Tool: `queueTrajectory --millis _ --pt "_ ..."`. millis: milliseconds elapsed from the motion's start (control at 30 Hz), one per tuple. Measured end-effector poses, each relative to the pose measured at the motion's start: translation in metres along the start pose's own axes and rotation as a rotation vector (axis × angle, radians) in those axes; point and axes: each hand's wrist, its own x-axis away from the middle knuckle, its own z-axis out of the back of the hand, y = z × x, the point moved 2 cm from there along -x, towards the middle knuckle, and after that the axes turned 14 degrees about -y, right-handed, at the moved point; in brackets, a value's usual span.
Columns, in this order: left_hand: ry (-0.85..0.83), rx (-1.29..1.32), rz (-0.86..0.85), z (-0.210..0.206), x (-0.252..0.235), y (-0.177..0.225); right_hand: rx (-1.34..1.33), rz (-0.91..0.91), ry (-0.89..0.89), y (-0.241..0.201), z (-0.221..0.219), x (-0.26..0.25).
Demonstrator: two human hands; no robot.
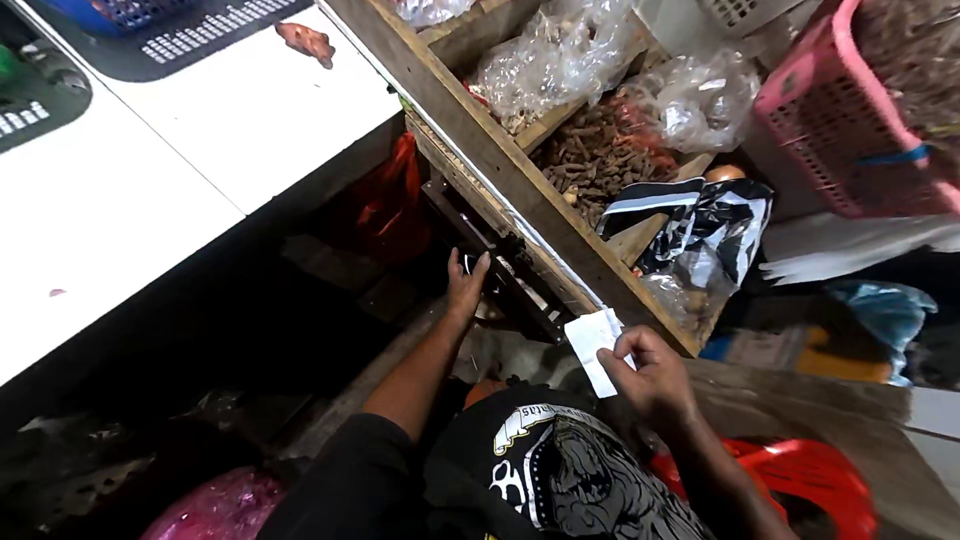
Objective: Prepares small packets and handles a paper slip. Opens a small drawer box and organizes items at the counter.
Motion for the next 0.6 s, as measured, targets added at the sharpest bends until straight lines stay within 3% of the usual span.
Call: queueTrajectory --millis 200,400,600 --pt "0.167 -0.247 0.123 0.014 0.049 0.006 0.211 0.074 -0.143 0.020 -0.017 -0.017" --pt "0.196 -0.281 0.206 0.045 0.083 -0.001 0.320 0.026 -0.212 0.034 -0.035 -0.029" --pt "0.226 -0.200 0.154 0.057 0.103 -0.010 0.544 0.010 -0.314 0.029 -0.058 -0.047"
